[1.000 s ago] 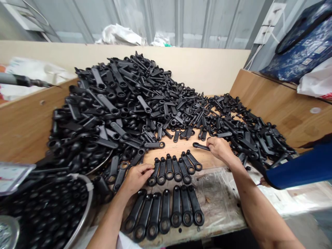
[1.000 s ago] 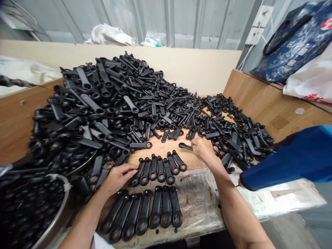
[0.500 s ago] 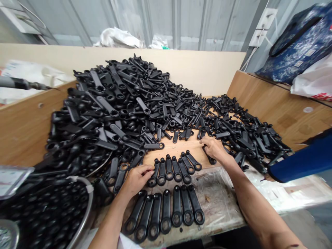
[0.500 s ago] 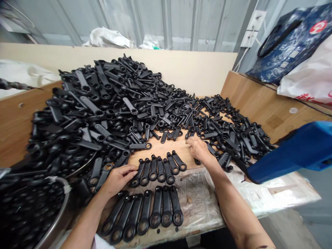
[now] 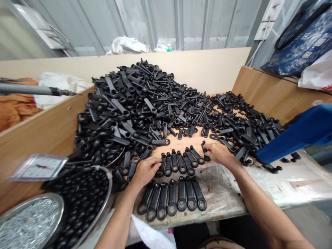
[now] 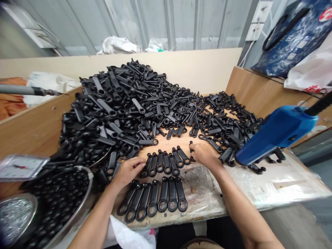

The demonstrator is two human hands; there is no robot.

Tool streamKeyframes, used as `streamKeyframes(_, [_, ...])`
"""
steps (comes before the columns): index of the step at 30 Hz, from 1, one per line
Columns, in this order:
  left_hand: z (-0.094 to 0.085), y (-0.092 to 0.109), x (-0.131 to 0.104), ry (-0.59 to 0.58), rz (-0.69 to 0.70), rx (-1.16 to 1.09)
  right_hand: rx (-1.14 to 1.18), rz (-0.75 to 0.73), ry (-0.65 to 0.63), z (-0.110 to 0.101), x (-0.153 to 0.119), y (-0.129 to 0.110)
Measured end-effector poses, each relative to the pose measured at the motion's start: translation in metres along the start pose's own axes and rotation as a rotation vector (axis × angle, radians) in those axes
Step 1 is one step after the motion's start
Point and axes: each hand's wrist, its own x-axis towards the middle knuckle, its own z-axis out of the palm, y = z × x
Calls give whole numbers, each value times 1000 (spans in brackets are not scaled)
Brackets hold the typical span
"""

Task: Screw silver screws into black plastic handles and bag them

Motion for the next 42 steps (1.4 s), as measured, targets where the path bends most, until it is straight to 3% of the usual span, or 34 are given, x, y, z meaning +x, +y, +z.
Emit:
streamKeyframes(5, [-4,55,-5,-99,136,146,20,-218,48,9,-23,-21])
streamKeyframes(8, [15,84,0,-205,221,226,9,-272,57,19,-29,-29])
streamKeyframes(11, [39,97,12,-269,245,314,3,-277,77,28,-31,-30])
streamKeyframes(16, [57,100,31,-328,229,438,5,-279,112,37,-35,-31])
streamKeyframes(25, [56,113,37,-438,271,574,15,-234,150,46,-35,-34])
streamKeyframes(35, [66,112,46,-512,327,720,52,-223,153,53,-39,-30])
streamKeyframes(42, [70,101,51,-506,409,730,96,-224,169,45,-45,-26])
